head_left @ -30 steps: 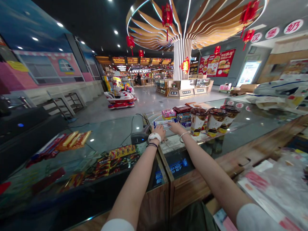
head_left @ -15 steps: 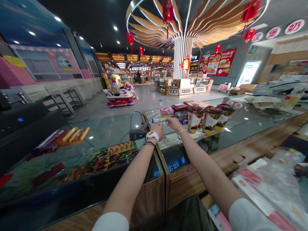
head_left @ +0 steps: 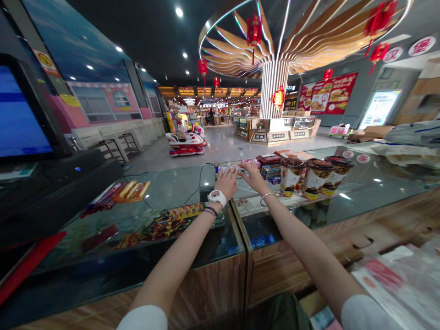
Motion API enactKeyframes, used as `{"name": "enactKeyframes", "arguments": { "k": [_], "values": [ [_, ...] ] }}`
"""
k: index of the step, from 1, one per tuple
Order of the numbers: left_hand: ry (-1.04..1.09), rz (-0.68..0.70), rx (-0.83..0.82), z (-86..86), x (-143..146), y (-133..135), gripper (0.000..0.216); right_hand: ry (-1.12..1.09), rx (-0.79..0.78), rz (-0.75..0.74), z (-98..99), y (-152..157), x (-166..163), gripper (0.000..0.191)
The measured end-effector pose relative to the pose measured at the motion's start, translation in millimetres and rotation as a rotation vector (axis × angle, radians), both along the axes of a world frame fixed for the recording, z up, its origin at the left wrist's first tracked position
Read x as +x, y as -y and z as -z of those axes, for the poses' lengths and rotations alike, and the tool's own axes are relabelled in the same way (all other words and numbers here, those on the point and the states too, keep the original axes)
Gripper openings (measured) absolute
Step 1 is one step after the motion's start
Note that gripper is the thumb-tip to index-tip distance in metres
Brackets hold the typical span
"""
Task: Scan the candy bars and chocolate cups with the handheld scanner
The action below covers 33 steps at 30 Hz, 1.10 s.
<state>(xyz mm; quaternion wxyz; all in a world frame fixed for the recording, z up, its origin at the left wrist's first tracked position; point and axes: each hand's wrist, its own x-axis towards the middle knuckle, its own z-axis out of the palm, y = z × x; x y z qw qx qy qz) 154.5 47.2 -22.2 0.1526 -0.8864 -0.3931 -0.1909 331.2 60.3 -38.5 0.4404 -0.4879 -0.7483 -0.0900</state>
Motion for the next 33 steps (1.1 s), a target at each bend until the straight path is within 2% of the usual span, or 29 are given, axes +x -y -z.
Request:
{"name": "enactKeyframes", "arguments": {
  "k": [9, 14, 19, 24, 29, 33],
  "values": [
    [-0.01, -0.064, 0.076, -5.6, -77, 10, 0.058, 0.028, 0.016, -0.134, -13.0, 1, -69, 0.03],
    [0.026, -0.133, 0.127, -13.4, -116, 5, 0.051, 0.022, 0.035, -0.158, -23.3, -3, -116, 0.03],
    [0.143, -0.225, 0.134, -11.5, -152, -3, 0.043, -0.038, 0.019, -0.14, -21.9, -6, -160, 0.033],
    [0.137, -0.21, 0.136, -8.2, -165, -3, 0.04, -0.037, 0.008, -0.147, -12.9, -4, -178, 0.029],
    [0.119, -0.164, 0.146, -6.9, -161, 0, 0.038, -0.03, 0.028, -0.172, -5.0, 0, -174, 0.026],
    [0.129, -0.137, 0.161, -5.9, -163, 0, 0.033, 0.005, 0.028, -0.175, -3.8, 5, -169, 0.033]
  ]
}}
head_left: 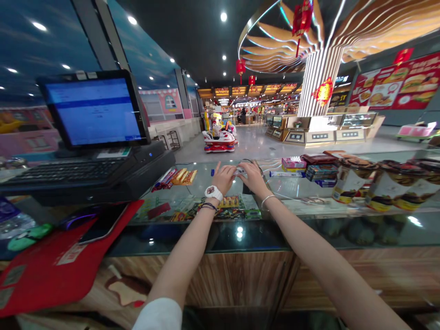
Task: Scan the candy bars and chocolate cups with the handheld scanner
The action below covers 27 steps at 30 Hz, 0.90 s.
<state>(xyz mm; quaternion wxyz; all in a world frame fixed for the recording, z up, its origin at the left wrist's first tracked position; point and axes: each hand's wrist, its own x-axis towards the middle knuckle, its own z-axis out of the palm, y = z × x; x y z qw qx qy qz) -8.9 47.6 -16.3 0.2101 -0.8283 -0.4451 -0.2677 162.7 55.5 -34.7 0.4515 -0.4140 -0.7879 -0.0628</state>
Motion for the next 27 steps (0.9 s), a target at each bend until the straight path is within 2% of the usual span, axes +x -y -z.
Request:
{"name": "enactKeyframes", "arguments": {
  "k": [3, 9, 18, 21, 24, 27],
  "values": [
    [0.009, -0.002, 0.01, -1.0, -4, 0, 0.032, 0.03, 0.014, 0.009, -1.5, 3, 5, 0.035],
    [0.003, 0.012, 0.025, -1.7, -5, -1, 0.03, 0.062, 0.077, 0.039, -5.5, 1, 14, 0.024],
    [0.063, 0.093, 0.112, 2.8, -7, -10, 0.026, 0.043, 0.162, 0.02, 0.6, -5, 14, 0.023],
    [0.07, 0.099, 0.121, 3.5, -10, -12, 0.025, 0.061, 0.158, -0.034, -2.2, -5, 18, 0.028],
    [0.08, 0.083, 0.128, 4.1, -13, -14, 0.024, 0.039, 0.127, -0.109, -7.4, -10, 35, 0.038],
    [0.089, 0.069, 0.122, 5.2, -16, -17, 0.024, 0.004, 0.061, -0.064, -6.2, -19, 63, 0.05]
  ]
}}
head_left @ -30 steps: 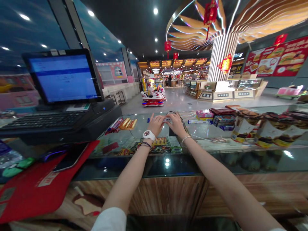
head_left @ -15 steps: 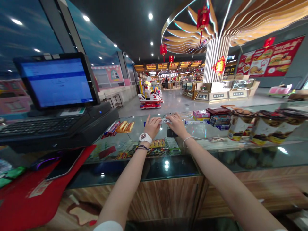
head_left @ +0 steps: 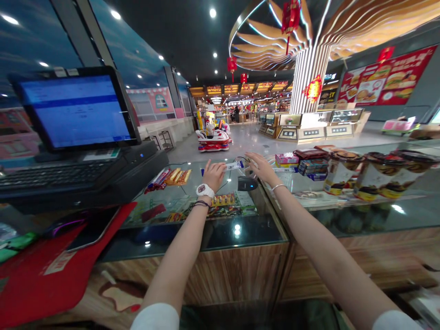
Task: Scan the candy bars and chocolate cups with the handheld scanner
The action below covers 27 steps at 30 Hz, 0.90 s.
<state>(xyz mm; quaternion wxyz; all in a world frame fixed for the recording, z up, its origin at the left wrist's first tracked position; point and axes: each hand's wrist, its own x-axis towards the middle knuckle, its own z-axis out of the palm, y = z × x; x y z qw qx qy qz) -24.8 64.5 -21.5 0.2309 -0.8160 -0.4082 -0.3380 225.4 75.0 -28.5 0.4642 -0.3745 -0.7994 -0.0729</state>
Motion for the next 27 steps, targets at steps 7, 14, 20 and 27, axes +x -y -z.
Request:
{"name": "enactKeyframes", "arguments": {
  "k": [7, 14, 20, 27],
  "values": [
    [0.012, -0.028, -0.06, 5.5, -6, -5, 0.025, 0.354, -0.202, -0.001, 34.2, -17, 39, 0.087],
    [0.041, -0.07, -0.113, 7.4, -8, -5, 0.024, 0.433, -0.304, -0.104, 51.9, -22, 34, 0.091],
    [0.045, -0.068, -0.145, 5.3, -6, -3, 0.023, 0.396, -0.354, -0.123, 52.9, -20, 34, 0.083],
    [0.037, -0.07, -0.155, 6.5, -6, -3, 0.023, 0.36, -0.296, -0.163, 54.7, -19, 31, 0.069]
  ]
}}
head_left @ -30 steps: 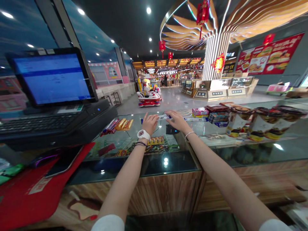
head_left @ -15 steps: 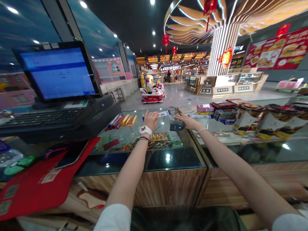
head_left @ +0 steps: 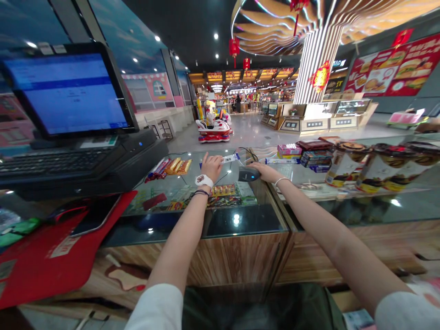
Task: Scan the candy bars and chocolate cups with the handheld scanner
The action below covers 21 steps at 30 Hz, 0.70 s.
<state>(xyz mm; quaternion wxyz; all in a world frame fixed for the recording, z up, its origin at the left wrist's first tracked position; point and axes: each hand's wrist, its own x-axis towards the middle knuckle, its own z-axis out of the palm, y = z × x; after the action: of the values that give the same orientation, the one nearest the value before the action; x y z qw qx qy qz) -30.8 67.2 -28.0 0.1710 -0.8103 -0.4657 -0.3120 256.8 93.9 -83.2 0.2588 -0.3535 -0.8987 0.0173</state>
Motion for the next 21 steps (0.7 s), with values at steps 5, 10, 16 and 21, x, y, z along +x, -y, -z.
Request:
{"name": "enactKeyframes", "arguments": {
  "k": [5, 10, 16, 21],
  "values": [
    [0.005, -0.007, 0.004, 1.8, -2, -3, 0.024, -0.009, 0.042, -0.037, -2.1, -1, -7, 0.064],
    [0.014, -0.018, 0.016, 2.1, -4, -5, 0.023, -0.147, 0.06, -0.038, -9.5, 2, -18, 0.066],
    [0.021, -0.015, 0.01, 2.8, -4, -5, 0.022, -0.434, 0.041, 0.065, -18.4, 9, -29, 0.046],
    [0.027, -0.027, -0.005, 2.9, -4, -5, 0.021, -0.586, 0.016, 0.055, -24.6, 15, -37, 0.04]
  ]
}}
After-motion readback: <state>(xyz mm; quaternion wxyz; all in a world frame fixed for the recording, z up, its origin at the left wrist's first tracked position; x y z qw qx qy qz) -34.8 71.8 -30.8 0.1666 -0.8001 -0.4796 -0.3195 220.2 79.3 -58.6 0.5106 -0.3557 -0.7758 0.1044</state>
